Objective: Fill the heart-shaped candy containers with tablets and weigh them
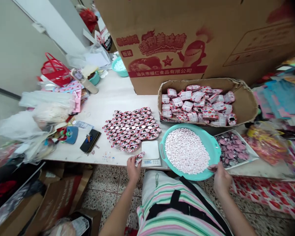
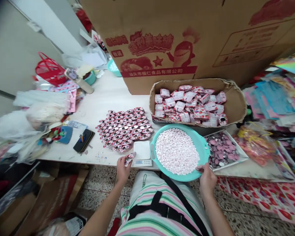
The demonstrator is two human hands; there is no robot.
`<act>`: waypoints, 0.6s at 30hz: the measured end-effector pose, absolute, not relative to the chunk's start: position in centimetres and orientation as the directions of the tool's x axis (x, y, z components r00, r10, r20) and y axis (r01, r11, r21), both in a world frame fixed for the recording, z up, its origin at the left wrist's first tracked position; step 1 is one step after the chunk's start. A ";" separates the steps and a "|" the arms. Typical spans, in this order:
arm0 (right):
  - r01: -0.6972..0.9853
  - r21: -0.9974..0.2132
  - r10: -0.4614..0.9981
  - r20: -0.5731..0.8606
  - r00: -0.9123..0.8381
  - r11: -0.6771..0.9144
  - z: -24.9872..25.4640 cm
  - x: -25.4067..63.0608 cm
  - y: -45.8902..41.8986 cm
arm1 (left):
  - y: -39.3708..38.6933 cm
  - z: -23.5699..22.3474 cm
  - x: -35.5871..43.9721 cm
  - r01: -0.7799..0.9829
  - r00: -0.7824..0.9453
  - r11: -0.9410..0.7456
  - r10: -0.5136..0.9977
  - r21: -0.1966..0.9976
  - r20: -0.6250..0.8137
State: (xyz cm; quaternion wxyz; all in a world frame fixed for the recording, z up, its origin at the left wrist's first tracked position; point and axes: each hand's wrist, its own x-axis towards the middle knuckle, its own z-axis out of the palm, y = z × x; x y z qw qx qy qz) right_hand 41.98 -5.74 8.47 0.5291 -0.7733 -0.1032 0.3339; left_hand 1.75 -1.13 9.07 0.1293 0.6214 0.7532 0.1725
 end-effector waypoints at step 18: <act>-0.091 -0.846 0.513 -0.400 0.759 -0.525 10.0 34.9 -4.8 | 4.1 7.8 -16.2 0.795 -0.441 0.437 0.892 0.421 -0.095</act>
